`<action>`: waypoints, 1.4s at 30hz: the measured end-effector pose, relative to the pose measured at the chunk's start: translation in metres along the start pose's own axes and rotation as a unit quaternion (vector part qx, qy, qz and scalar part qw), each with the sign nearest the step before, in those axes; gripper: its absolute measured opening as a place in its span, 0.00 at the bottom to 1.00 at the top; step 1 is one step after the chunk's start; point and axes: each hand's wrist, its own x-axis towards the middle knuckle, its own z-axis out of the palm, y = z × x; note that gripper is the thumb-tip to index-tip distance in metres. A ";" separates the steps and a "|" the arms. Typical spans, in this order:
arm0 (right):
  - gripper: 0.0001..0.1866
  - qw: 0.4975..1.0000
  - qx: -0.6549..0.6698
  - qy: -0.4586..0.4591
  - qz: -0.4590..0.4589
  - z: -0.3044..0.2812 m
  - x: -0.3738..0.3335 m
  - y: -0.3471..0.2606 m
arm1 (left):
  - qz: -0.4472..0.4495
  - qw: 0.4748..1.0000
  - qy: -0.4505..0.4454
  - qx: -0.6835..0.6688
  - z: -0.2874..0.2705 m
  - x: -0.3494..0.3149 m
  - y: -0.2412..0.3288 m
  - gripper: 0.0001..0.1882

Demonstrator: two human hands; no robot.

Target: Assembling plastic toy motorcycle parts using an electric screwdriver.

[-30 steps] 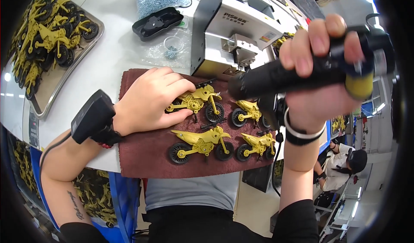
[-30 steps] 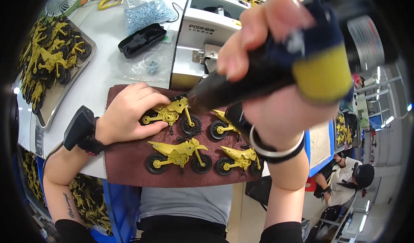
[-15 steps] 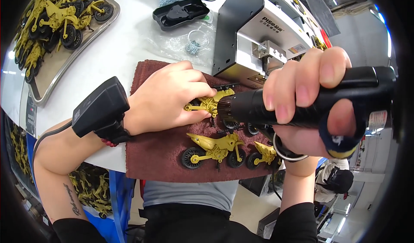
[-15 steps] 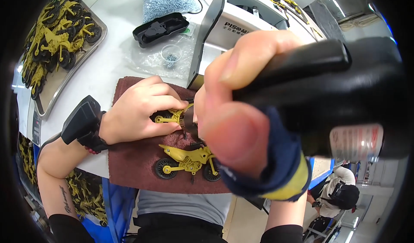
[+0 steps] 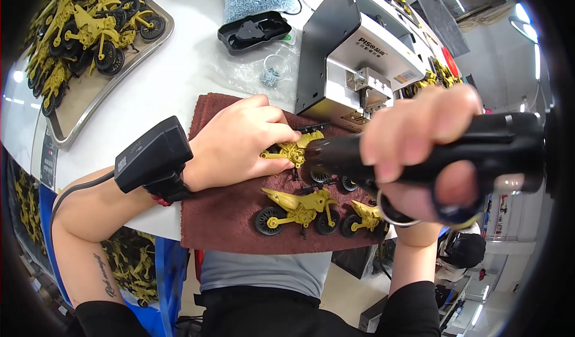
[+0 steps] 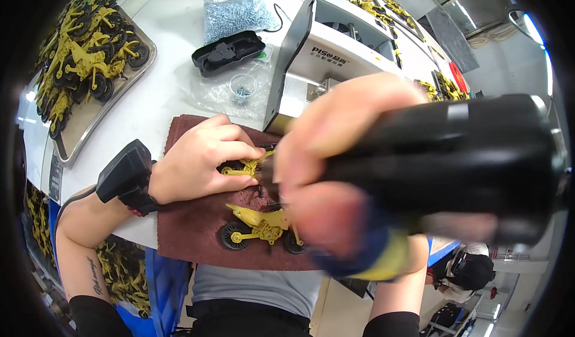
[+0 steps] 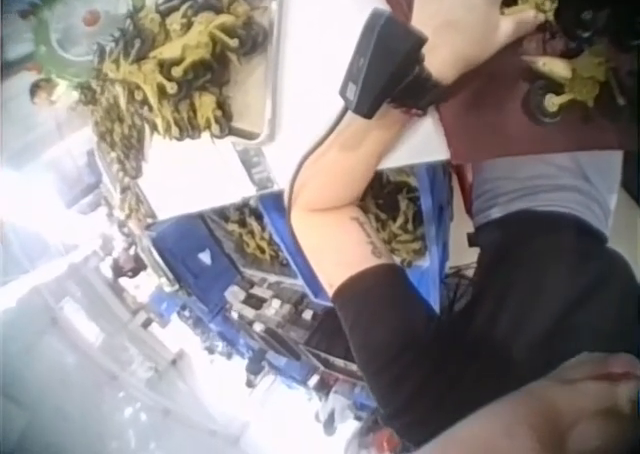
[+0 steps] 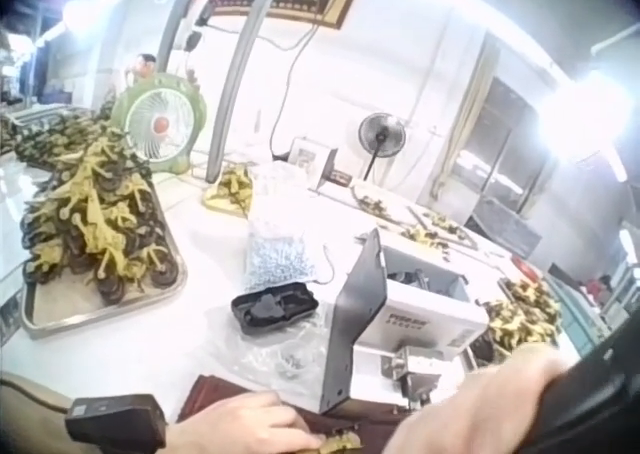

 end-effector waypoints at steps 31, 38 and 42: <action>0.13 0.993 0.102 0.005 -0.052 -0.028 0.009 0.004 | 0.003 1.000 -0.002 -0.004 -0.002 0.007 0.007 0.17; 0.13 0.999 0.032 -0.017 -0.040 -0.022 0.013 0.015 | 0.002 1.000 -0.001 0.000 0.000 0.007 0.006 0.17; 0.12 0.997 0.017 -0.053 -0.055 -0.020 0.015 0.015 | -0.003 1.000 0.002 -0.003 -0.002 0.007 0.008 0.17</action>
